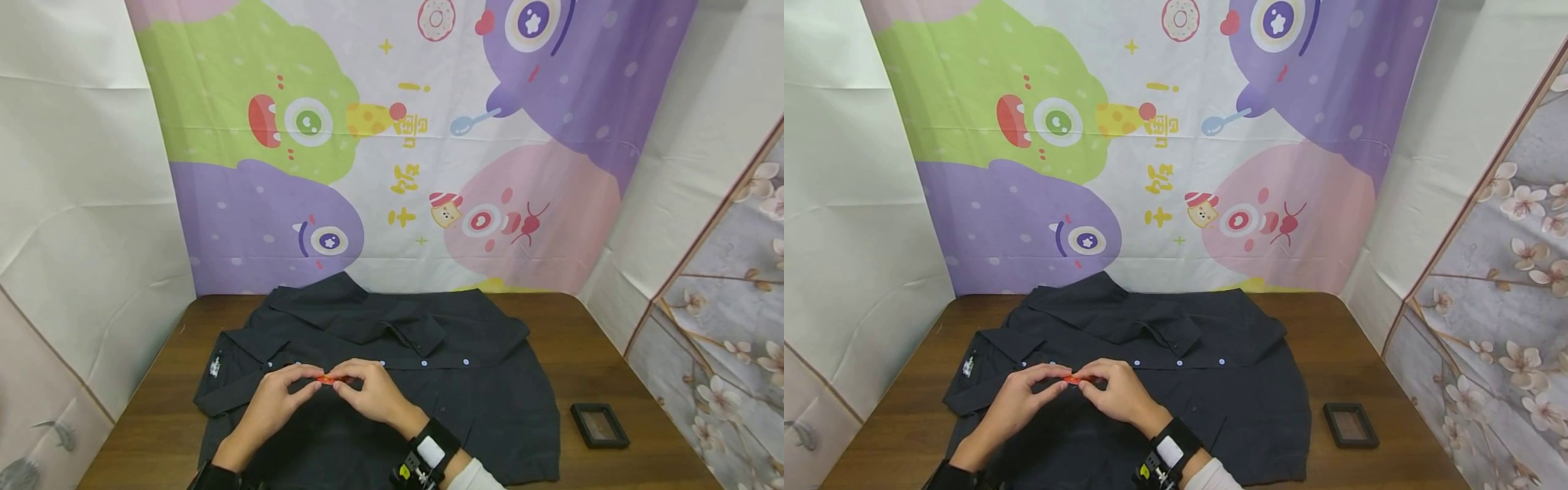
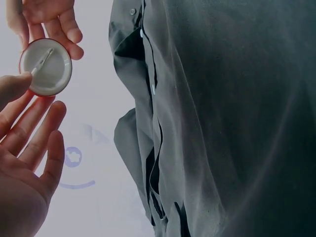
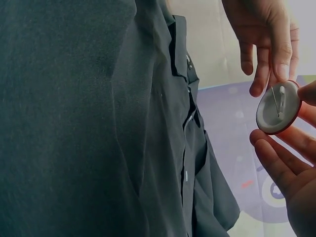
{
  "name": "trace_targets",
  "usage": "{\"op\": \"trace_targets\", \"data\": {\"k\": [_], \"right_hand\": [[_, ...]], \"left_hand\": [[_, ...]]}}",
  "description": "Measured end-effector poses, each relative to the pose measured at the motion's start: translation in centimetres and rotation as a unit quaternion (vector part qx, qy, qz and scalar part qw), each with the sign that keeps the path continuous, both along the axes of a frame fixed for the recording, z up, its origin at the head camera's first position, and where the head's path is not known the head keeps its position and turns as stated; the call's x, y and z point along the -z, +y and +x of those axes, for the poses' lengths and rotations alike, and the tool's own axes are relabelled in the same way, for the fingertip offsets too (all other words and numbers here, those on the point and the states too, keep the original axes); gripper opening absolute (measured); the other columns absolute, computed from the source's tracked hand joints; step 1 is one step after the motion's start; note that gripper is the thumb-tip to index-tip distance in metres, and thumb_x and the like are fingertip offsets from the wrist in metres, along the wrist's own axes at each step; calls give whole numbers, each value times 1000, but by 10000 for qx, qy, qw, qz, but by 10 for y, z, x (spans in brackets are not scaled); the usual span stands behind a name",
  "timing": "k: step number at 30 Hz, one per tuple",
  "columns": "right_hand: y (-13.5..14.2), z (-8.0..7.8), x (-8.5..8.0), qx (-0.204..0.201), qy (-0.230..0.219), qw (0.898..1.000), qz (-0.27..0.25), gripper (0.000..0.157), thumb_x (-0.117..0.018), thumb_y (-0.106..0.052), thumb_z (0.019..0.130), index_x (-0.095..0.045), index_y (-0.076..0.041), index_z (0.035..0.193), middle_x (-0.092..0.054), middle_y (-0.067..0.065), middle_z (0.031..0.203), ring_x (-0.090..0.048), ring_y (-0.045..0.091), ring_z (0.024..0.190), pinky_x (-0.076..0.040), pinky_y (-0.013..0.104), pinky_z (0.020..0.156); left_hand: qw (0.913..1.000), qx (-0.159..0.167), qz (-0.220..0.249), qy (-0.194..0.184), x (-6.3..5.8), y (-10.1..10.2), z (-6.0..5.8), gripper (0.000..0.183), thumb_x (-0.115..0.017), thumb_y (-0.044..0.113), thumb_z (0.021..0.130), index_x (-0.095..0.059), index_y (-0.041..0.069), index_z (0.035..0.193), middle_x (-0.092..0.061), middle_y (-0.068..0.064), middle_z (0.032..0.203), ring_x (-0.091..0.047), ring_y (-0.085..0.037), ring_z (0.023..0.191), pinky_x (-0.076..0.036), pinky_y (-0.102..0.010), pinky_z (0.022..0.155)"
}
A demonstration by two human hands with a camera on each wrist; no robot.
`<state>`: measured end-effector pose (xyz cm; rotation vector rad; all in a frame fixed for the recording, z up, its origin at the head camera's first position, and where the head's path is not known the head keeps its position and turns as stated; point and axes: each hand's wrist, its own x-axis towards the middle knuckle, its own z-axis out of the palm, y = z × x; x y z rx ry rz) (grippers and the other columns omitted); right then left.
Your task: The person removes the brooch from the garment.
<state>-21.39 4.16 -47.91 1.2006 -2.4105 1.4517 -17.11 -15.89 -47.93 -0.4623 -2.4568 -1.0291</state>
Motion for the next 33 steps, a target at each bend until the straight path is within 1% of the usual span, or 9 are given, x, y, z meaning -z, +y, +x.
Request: {"op": "trace_targets", "data": {"k": [3, 7, 10, 15, 18, 20, 25, 28, 33], "right_hand": [[0, -1, 1, 39, -35, 10000, 25, 15, -66, -10, 90, -74, -7, 102, -74, 7, 99, -64, 5, 82, -59, 34, 76], [0, -1, 1, 79, 38, 10000, 28, 14, -67, -12, 90, -74, -7, 101, -74, 7, 98, -64, 5, 82, -59, 34, 75], [0, -2, 1, 81, 113, 9999, 28, 14, -67, -12, 91, -74, -7, 101, -74, 6, 97, -64, 5, 82, -59, 30, 75], [0, -2, 1, 109, 143, 9998, 63, 15, -66, -14, 91, -74, -8, 102, -74, 6, 98, -66, 6, 83, -58, 25, 76], [0, -2, 2, 110, 158, 9998, 55, 15, -66, -14, 92, -74, -7, 102, -74, 6, 98, -66, 7, 84, -58, 27, 76], [0, -2, 3, 102, 184, 9998, 44, 15, -66, -14, 92, -74, -7, 103, -74, 7, 99, -66, 7, 84, -58, 26, 76], [0, -2, 4, 97, 154, 9998, -7, 16, -65, -15, 93, -74, -7, 104, -74, 6, 100, -66, 7, 85, -55, 18, 77], [0, -1, 3, 86, 75, 9999, -49, 16, -65, -15, 93, -74, -8, 105, -74, 6, 101, -67, 8, 87, -55, 17, 78], [0, -1, 3, 71, 35, 9999, -127, 17, -65, -15, 93, -74, -9, 106, -74, 6, 102, -68, 11, 90, -56, 20, 79]], "left_hand": [[10000, -7, 30, -55, 0, 0, 0, 18, -80, 6, 77, -76, 11, 94, -75, 5, 95, -71, -15, 89, -58, -35, 80], [9999, -30, 56, -148, 0, 0, -1, 17, -79, 8, 78, -76, 10, 95, -75, 6, 95, -71, -15, 90, -58, -38, 82], [9999, -35, 37, -149, -1, 0, -1, 16, -79, 9, 79, -76, 9, 95, -75, 5, 94, -71, -16, 89, -58, -39, 82], [10000, -35, -18, 17, -1, -1, -1, 16, -79, 8, 78, -77, 8, 94, -75, 4, 93, -71, -16, 88, -58, -35, 78], [9999, -52, -19, 111, -1, -1, -1, 16, -80, 8, 78, -77, 8, 94, -75, 3, 93, -71, -16, 87, -58, -34, 77], [9998, -73, -17, 170, -1, 0, -1, 16, -80, 7, 77, -77, 8, 93, -75, 3, 93, -71, -16, 86, -59, -34, 77], [9995, -120, 8, 296, -1, 0, -1, 17, -81, 5, 76, -77, 11, 92, -75, 4, 91, -71, -15, 85, -58, -33, 76], [9994, -160, 21, 317, -1, 0, -1, 18, -81, 6, 76, -77, 12, 92, -75, 5, 91, -71, -14, 85, -58, -34, 76], [9992, -185, 52, 341, 0, 0, -1, 17, -81, 7, 76, -77, 13, 92, -75, 5, 92, -71, -15, 86, -58, -35, 77]]}}
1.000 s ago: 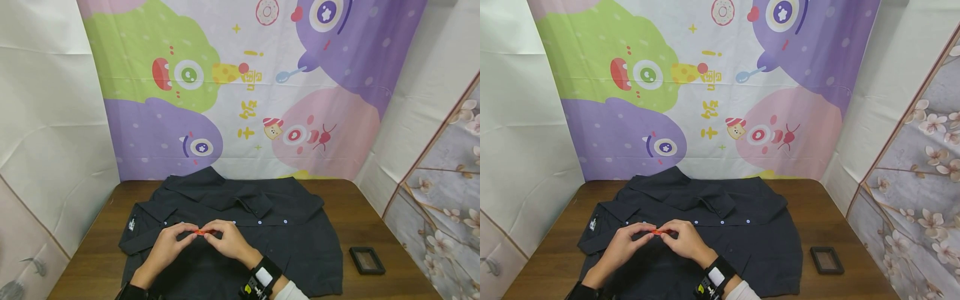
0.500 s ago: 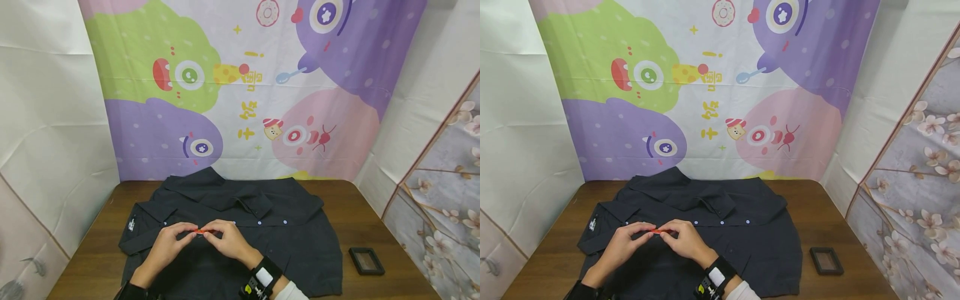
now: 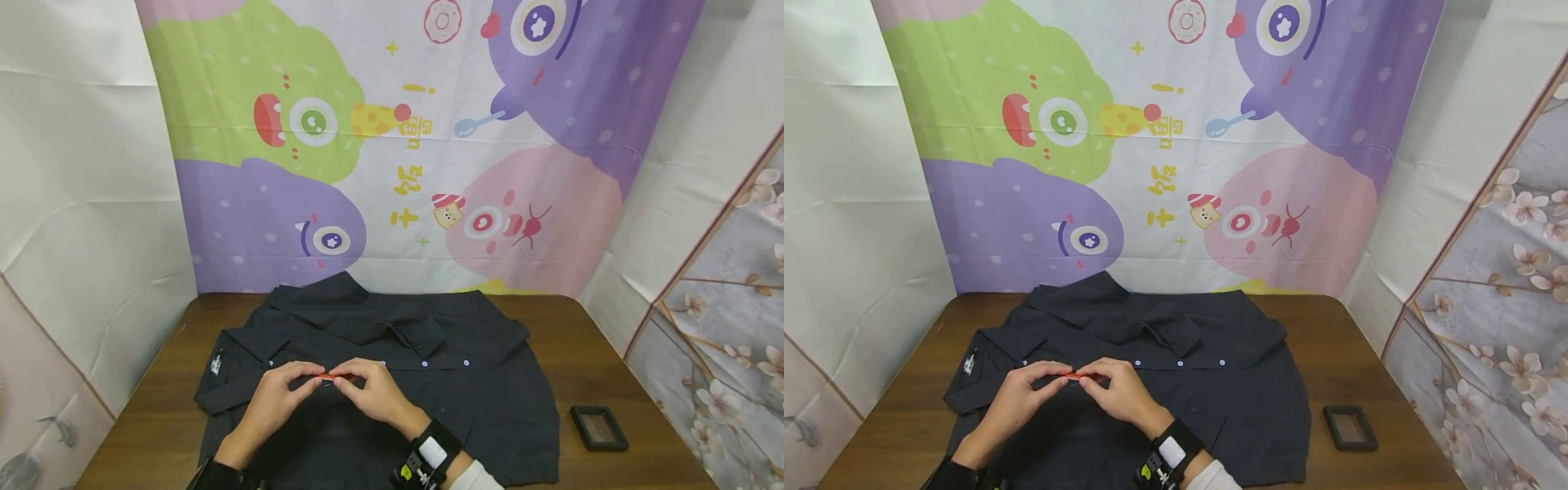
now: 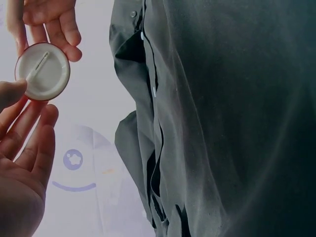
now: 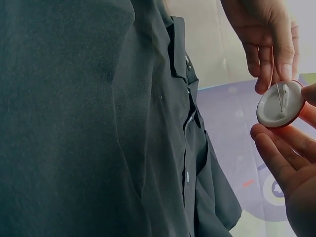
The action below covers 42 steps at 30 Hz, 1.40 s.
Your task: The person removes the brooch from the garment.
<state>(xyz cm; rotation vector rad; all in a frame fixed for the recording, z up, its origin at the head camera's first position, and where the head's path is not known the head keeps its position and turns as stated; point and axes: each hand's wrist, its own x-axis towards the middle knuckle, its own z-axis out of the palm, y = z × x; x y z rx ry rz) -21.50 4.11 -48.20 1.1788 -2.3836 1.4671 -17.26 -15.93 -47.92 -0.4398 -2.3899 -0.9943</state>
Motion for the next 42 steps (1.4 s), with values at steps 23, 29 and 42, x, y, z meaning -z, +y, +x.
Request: {"op": "trace_targets", "data": {"k": [23, 29, 42], "right_hand": [[2, 1, 0, -124, -240, 9994, -215, 23, -70, -5, 87, -72, -4, 110, -73, 11, 103, -70, 13, 86, -58, 21, 77], [3, 1, -4, -19, -284, 9991, -307, 25, -71, -2, 85, -72, -3, 110, -73, 13, 102, -70, 15, 85, -60, 29, 77], [4, 5, -3, 53, -326, 9989, -346, 23, -70, -4, 86, -72, -4, 109, -73, 12, 102, -69, 13, 85, -57, 21, 77]], "left_hand": [[9999, -45, 120, -20, 0, 1, 2, 14, -80, 8, 77, -77, 13, 90, -75, 5, 87, -70, -10, 82, -58, -30, 73], [9997, -24, 206, -162, -2, 2, 0, 13, -79, 8, 79, -77, 14, 91, -75, 6, 87, -69, -8, 82, -58, -29, 72], [9991, 121, 391, -141, -2, 4, 1, 16, -79, 7, 79, -77, 13, 93, -75, 5, 87, -66, -2, 79, -56, -23, 69]]}}
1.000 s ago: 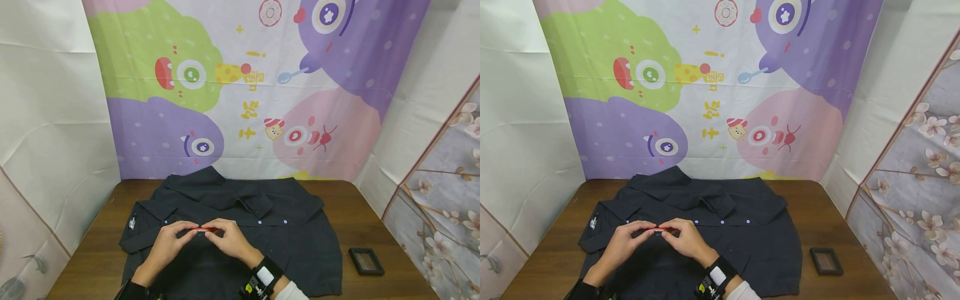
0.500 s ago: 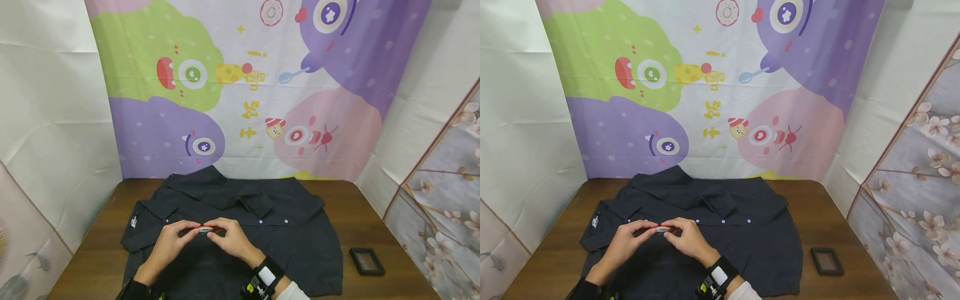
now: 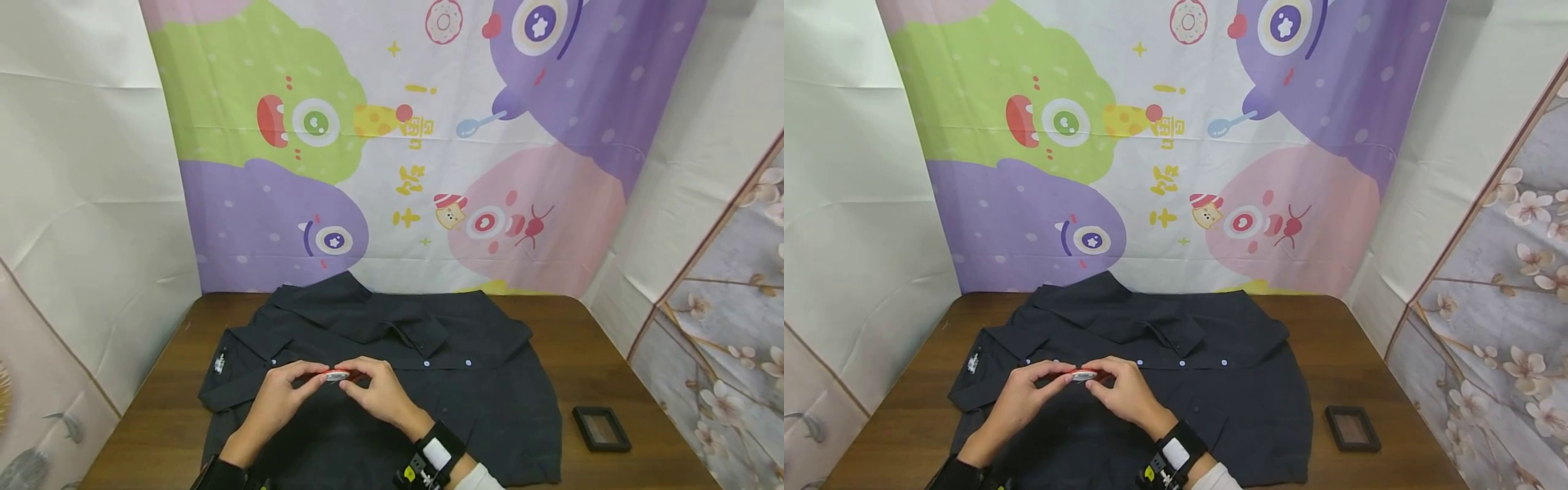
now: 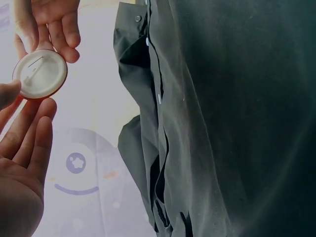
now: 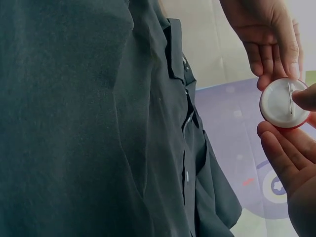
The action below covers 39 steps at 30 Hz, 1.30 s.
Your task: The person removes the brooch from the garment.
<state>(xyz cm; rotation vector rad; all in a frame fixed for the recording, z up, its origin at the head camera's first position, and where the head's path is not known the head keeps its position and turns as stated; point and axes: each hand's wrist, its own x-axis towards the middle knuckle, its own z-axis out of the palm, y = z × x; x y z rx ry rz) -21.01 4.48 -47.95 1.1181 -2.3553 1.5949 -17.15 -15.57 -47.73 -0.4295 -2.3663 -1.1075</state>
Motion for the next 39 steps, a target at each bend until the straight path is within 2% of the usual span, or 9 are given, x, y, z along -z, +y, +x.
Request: {"op": "trace_targets", "data": {"k": [7, 15, 26, 32, 39], "right_hand": [[-1, -1, 5, 30, 54, 10000, -33, 21, -71, -6, 86, -72, -5, 108, -73, 11, 99, -70, 13, 84, -57, 21, 76], [-2, -3, 7, 117, 191, 9997, -66, 21, -72, -3, 85, -72, -6, 106, -73, 9, 98, -69, 13, 83, -58, 22, 75], [-5, -5, 7, 296, 459, 9984, -110, 18, -73, -6, 85, -73, -7, 102, -73, 8, 93, -67, 9, 79, -58, 25, 71], [-5, -6, 8, 370, 447, 9983, -88, 16, -73, -6, 85, -74, -7, 101, -74, 7, 92, -66, 8, 79, -57, 23, 71], [-6, -3, 9, 464, 330, 9983, -103, 14, -73, -6, 85, -74, -7, 99, -73, 7, 90, -64, 5, 76, -58, 27, 69]], "left_hand": [[9988, 361, 147, 305, 4, -2, -1, 22, -78, 3, 78, -78, 14, 97, -76, 3, 92, -69, -2, 84, -57, -23, 70], [9997, 167, 148, 119, 2, 0, 0, 17, -77, 5, 80, -77, 14, 95, -76, 4, 89, -66, 1, 80, -56, -22, 68], [9996, 192, 141, 145, 0, 1, -3, 16, -77, 5, 80, -77, 14, 94, -75, 4, 87, -64, 2, 77, -57, -24, 68], [9997, 90, 131, 158, 1, 1, -3, 16, -78, 4, 79, -77, 14, 92, -75, 4, 85, -64, 2, 76, -56, -22, 67], [9999, -25, 143, 76, 3, 3, -1, 17, -77, 4, 80, -76, 15, 92, -75, 5, 86, -64, 1, 76, -55, -23, 67]]}}
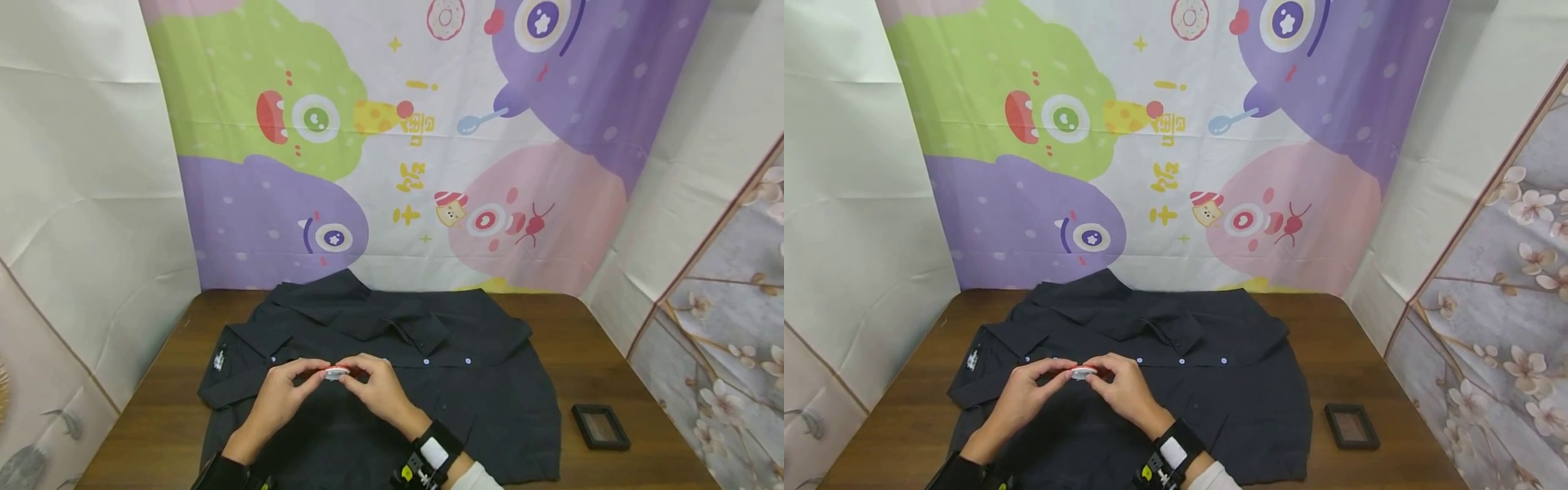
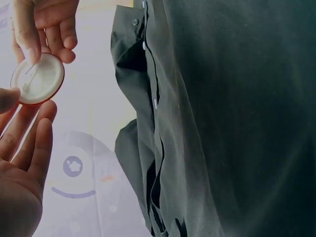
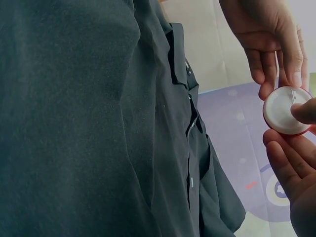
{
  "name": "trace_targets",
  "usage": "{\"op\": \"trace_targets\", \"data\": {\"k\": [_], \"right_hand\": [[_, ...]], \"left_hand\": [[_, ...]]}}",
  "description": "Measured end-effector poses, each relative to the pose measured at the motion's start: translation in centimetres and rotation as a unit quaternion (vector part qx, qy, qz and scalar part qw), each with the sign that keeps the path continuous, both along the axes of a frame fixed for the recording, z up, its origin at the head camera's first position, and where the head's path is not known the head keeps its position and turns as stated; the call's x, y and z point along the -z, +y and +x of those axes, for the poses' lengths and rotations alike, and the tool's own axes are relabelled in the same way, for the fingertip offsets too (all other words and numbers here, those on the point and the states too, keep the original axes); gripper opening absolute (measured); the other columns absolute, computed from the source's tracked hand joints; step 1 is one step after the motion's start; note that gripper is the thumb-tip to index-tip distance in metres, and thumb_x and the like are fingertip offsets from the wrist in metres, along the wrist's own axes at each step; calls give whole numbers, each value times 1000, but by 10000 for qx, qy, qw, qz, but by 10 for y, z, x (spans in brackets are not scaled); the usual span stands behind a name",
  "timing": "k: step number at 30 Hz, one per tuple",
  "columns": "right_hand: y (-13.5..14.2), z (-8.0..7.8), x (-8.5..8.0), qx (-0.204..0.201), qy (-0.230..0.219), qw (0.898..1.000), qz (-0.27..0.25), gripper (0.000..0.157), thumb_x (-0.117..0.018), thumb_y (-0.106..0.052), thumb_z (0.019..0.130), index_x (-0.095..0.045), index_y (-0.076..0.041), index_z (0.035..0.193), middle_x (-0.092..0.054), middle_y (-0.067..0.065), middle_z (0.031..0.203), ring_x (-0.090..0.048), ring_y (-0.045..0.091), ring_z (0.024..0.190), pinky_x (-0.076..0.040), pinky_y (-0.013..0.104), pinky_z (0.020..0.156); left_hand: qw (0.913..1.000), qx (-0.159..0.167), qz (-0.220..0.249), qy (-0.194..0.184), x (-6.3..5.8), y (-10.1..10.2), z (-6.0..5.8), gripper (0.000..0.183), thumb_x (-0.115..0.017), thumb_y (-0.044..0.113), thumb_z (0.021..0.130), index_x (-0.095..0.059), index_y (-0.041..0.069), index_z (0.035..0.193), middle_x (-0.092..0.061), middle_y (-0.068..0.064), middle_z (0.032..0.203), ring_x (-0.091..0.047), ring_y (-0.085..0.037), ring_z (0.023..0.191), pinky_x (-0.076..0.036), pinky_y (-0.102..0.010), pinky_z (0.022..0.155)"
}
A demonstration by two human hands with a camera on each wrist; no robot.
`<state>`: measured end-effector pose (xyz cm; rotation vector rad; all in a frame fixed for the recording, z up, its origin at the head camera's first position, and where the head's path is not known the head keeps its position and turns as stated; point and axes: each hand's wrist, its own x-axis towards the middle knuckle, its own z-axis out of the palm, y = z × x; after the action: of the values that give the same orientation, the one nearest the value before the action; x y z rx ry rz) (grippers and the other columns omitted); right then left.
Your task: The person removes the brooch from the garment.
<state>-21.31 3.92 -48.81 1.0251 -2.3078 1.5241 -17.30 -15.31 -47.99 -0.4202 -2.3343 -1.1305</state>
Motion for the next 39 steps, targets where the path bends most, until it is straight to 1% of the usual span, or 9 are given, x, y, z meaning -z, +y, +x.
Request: {"op": "trace_targets", "data": {"k": [4, 10, 16, 19, 22, 25, 30, 34, 39], "right_hand": [[-1, 1, 0, -15, -83, 10000, -14, 14, -73, -6, 85, -74, -7, 99, -73, 7, 90, -63, 5, 76, -57, 24, 69], [-2, -1, -1, 4, -11, 10000, 24, 14, -73, -5, 85, -74, -8, 99, -73, 6, 89, -62, 4, 76, -58, 29, 68], [-3, -1, -1, 29, 115, 9999, 73, 14, -73, -4, 85, -74, -7, 98, -73, 7, 88, -65, 7, 74, -57, 22, 67], [-4, -1, -1, 108, 179, 9997, 118, 14, -73, -4, 84, -74, -6, 98, -73, 7, 87, -65, 9, 73, -56, 22, 66], [-4, -1, -1, 172, 220, 9995, 136, 15, -73, -2, 83, -74, -5, 97, -73, 7, 86, -66, 11, 72, -57, 24, 66], [-5, -1, -1, 205, 264, 9993, 142, 15, -73, -1, 82, -73, -5, 96, -72, 8, 85, -66, 12, 71, -58, 26, 65], [-6, -1, 0, 264, 276, 9991, 196, 15, -73, -1, 81, -73, -5, 95, -71, 7, 83, -64, 10, 69, -55, 19, 64], [-6, 1, 0, 305, 261, 9989, 229, 13, -73, -1, 80, -73, -5, 93, -70, 6, 82, -63, 9, 68, -54, 17, 64], [-6, 1, 0, 350, 348, 9986, 210, 13, -74, -1, 79, -73, -5, 92, -70, 6, 80, -61, 7, 66, -52, 15, 63]], "left_hand": [[10000, 44, 19, -15, 0, 0, 1, 17, -77, 2, 80, -76, 14, 92, -74, 5, 85, -62, 2, 74, -54, -21, 65], [9999, 143, -27, -35, -1, -1, 1, 17, -78, 4, 80, -74, 13, 93, -73, 5, 84, -61, 2, 72, -53, -22, 63], [9993, 185, -117, -307, 1, -1, 0, 18, -79, 6, 79, -73, 13, 95, -74, 4, 86, -65, -1, 75, -57, -28, 65], [9990, 240, -217, -313, 1, 0, -1, 21, -79, 7, 79, -73, 12, 98, -74, 3, 87, -67, -5, 75, -58, -31, 66], [9989, 285, -290, -236, 1, 0, -1, 23, -79, 6, 78, -73, 11, 101, -75, 1, 88, -69, -9, 75, -58, -32, 66], [9990, 270, -331, -131, 1, 0, -1, 23, -79, 5, 79, -74, 10, 101, -75, 1, 89, -69, -9, 76, -58, -31, 66], [9986, 213, -445, 197, -1, -1, 1, 20, -76, 4, 81, -76, 9, 100, -77, -1, 91, -70, -9, 79, -58, -25, 66], [9967, 229, -651, 427, -3, -2, 2, 20, -75, 3, 81, -77, 7, 101, -77, -3, 94, -72, -14, 82, -58, -28, 69], [9956, 248, -746, 516, -3, -3, 1, 20, -75, 2, 81, -77, 7, 100, -77, -4, 93, -73, -16, 82, -59, -30, 69]]}}
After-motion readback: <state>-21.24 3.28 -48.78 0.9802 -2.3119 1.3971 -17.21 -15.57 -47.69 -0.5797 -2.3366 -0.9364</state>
